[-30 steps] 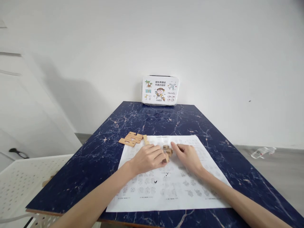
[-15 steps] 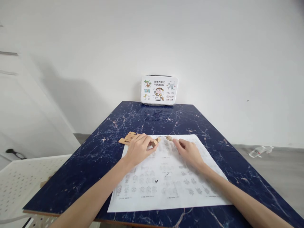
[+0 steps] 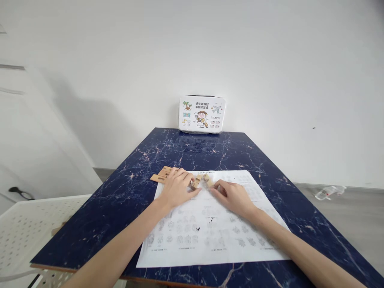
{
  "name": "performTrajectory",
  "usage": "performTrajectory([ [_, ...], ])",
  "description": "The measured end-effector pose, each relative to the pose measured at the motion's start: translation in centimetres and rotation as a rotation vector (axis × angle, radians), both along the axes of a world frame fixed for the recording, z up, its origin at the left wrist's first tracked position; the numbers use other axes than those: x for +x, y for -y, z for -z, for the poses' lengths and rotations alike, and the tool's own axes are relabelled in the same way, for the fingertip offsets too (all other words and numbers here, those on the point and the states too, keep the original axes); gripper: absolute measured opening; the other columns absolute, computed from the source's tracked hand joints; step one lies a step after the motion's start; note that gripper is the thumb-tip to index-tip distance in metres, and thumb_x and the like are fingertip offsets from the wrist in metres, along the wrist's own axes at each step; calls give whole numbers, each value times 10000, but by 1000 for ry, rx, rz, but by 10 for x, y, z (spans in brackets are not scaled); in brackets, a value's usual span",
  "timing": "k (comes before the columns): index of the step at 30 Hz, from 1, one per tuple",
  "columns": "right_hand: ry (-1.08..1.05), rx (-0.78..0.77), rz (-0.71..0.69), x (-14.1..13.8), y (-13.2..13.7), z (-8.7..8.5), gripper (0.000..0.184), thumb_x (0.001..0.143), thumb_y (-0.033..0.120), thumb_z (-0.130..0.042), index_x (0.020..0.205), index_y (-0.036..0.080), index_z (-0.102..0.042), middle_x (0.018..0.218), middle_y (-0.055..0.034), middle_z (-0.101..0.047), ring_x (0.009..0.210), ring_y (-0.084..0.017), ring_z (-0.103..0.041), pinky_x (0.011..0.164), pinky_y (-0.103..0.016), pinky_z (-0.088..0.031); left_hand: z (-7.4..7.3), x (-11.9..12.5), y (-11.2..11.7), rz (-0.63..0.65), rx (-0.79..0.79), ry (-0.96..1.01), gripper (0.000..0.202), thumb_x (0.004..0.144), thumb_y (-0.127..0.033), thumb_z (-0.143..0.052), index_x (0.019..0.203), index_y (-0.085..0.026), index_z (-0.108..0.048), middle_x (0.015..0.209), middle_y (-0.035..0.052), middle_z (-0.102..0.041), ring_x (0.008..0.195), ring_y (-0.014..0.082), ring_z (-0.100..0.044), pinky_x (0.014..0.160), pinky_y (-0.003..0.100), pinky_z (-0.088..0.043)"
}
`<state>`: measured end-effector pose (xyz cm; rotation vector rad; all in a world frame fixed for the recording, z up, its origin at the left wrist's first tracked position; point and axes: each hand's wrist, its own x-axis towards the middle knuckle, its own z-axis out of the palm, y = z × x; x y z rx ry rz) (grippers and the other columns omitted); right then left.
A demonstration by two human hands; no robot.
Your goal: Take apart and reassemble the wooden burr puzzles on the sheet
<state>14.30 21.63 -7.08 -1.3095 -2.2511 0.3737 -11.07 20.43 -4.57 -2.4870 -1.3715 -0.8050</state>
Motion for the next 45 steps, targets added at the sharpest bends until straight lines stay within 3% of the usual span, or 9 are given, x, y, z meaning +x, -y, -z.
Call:
performTrajectory([
  [5,-7,107,-118,0,1,2,295,1015,424,-533,1203,249,-677,941,-54,-683,700,-182,-624,612,-292,-417,-4,4,4,6,-3,32,180,941,-382,-621,992,-209,-613,1015,78,-676,983,273,-596,921,456,-470],
  [9,42,150,-210,1,2,2,368,1060,362,-456,1377,280,-623,1093,-95,-658,738,-184,-636,623,-301,-452,-3,4,5,52,-86,70,385,940,-460,-670,1232,-218,-605,1308,114,-631,1225,309,-549,1042,492,-466],
  [14,44,146,-256,2,1,2,413,1068,322,-430,1457,310,-567,1097,-98,-648,744,-186,-636,630,-311,-464,1,2,4,147,-210,2,452,1027,-488,-575,1458,-356,-533,1573,24,-516,1467,322,-386,1186,546,-360],
  [19,16,118,-235,2,1,2,361,1050,310,-457,1379,260,-596,1068,-92,-654,773,-195,-654,674,-331,-496,3,1,2,127,-227,46,415,1038,-395,-568,1449,-332,-559,1467,20,-624,1365,297,-481,1142,510,-415],
  [28,-7,121,-218,1,1,3,274,1044,287,-474,1276,229,-610,1045,-74,-657,747,-181,-661,636,-309,-487,10,-2,-4,12,-63,74,302,977,-280,-629,1273,-235,-666,1238,85,-703,1191,299,-574,1037,509,-485],
  [33,-18,148,-226,2,0,6,255,1045,284,-482,1258,226,-611,1040,-71,-661,718,-171,-660,626,-311,-501,3,3,0,133,4,125,188,977,-214,-596,1152,-210,-664,1163,85,-698,1125,263,-608,974,432,-514],
  [38,-26,147,-225,3,0,7,243,1041,271,-505,1256,239,-612,1069,-72,-667,757,-177,-677,648,-314,-517,2,9,9,335,-45,35,153,989,-188,-545,895,-194,-665,803,15,-692,747,164,-631,750,309,-497],
  [41,-22,149,-224,3,0,7,240,1039,268,-510,1252,240,-616,1050,-70,-668,766,-182,-682,643,-310,-518,6,10,12,359,-90,-14,160,988,-211,-548,882,-197,-667,667,-35,-648,565,114,-568,603,261,-420],
  [45,-21,145,-227,2,0,7,241,1045,279,-507,1252,233,-621,1052,-76,-670,776,-186,-685,632,-308,-517,6,9,14,339,-65,-30,159,983,-219,-546,872,-196,-658,608,-52,-629,508,101,-539,540,247,-350],
])
